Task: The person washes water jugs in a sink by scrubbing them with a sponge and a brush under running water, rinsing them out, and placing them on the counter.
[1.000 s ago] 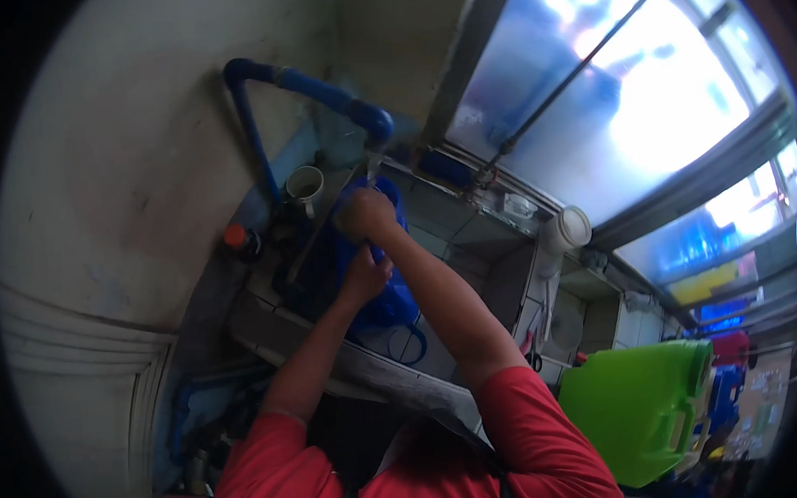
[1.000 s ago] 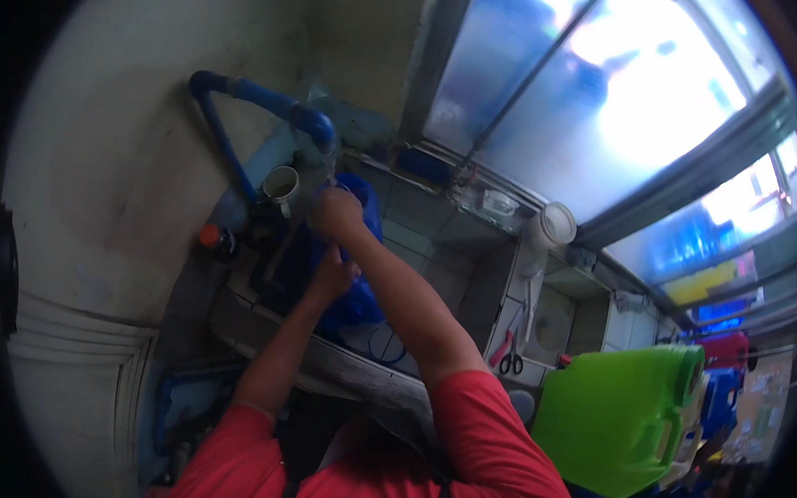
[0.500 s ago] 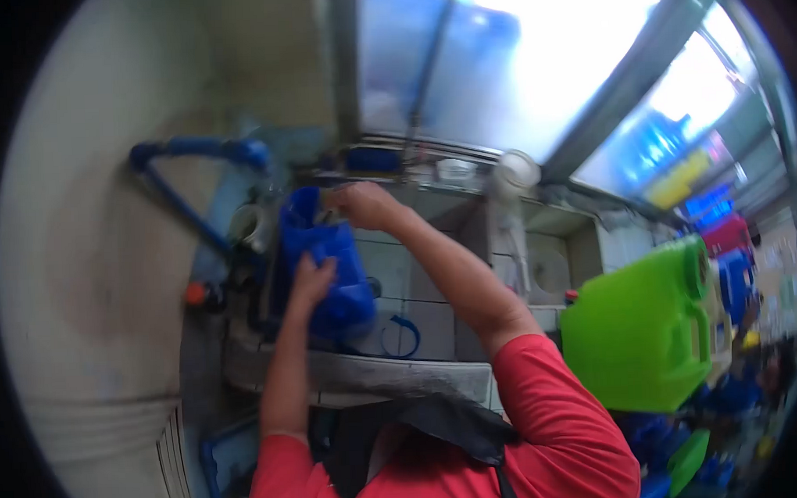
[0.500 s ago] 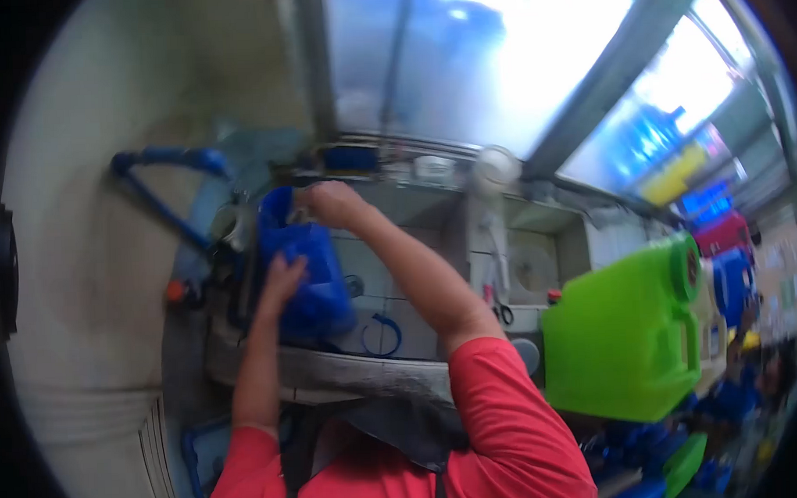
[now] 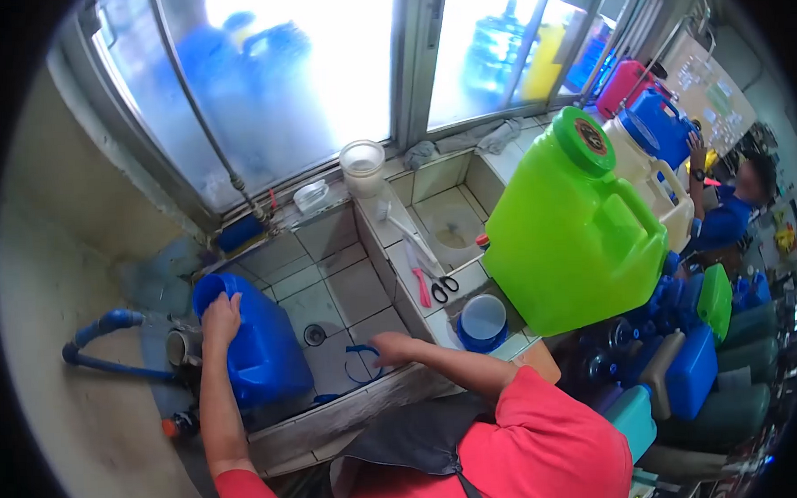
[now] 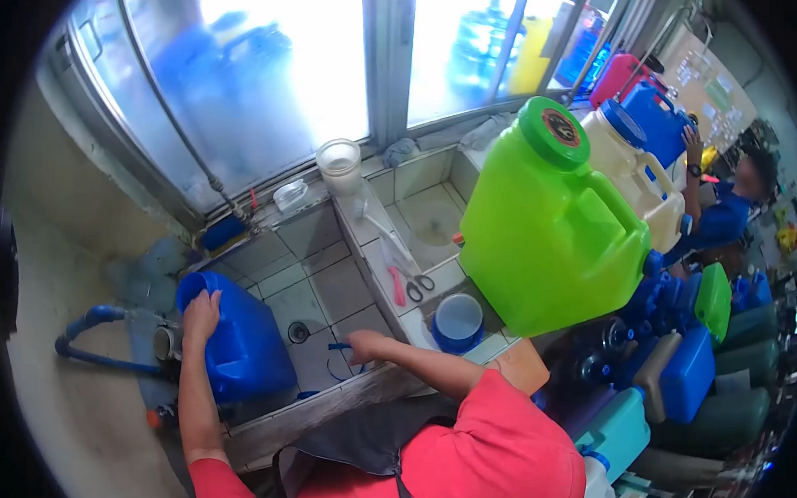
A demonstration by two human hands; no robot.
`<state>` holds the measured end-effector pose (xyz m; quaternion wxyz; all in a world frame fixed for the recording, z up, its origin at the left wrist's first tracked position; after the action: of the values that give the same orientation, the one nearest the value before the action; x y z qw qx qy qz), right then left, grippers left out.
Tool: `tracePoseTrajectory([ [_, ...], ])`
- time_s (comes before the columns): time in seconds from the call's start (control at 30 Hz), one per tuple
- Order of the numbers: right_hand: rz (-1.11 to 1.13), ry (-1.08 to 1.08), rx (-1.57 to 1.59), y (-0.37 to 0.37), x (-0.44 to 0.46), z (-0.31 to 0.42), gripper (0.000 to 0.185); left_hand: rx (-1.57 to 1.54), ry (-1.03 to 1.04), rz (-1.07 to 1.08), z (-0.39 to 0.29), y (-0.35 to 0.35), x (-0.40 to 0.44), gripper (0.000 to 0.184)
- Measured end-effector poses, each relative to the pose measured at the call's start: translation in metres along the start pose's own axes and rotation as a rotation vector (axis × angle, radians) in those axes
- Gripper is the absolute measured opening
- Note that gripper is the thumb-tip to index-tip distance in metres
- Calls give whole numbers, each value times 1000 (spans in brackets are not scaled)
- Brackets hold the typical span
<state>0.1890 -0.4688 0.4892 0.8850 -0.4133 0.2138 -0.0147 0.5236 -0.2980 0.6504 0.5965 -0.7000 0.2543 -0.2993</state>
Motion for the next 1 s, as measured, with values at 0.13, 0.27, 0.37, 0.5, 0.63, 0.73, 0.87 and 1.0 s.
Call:
tracePoseTrajectory([
  [0.13, 66, -6, 534, -36, -17, 30, 69, -2, 83, -33, -21, -1, -9, 35],
  [0.27, 285, 400, 1292, -3, 11, 16, 107, -160, 309, -78, -112, -53, -47, 25],
  [0.37, -110, 261, 1274, -101, 4, 60, 126, -170, 410, -332, -129, -137, -77, 24],
  [0.5, -644, 4, 1187, -222, 52, 16, 87, -144, 350, -709, -56, -161, -143, 23],
  [0.63, -1053, -174, 985, -235, 29, 27, 86, -297, 277, -651, -40, -114, -152, 28],
  [0.73, -890, 139, 1139, -129, 53, -9, 88, -197, 276, -684, -45, -93, -149, 30],
  [0.87, -626, 432, 1399, -109, 54, -1, 98, -642, 46, -379, -65, -132, -125, 29],
  [1.0, -634, 363, 1319, -120, 51, 14, 108, -689, 117, -561, -48, -124, -112, 29],
])
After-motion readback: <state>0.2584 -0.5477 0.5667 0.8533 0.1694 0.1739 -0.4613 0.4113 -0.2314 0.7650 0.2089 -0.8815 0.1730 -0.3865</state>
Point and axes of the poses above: each hand's wrist, its own x-axis towards the middle knuckle, its own y-axis out of the palm, z = x × y, the point moved 3 cm from there along x, towards the middle knuckle, and after that the axes turned 5 degrees about -z, right-handed, at the moved point
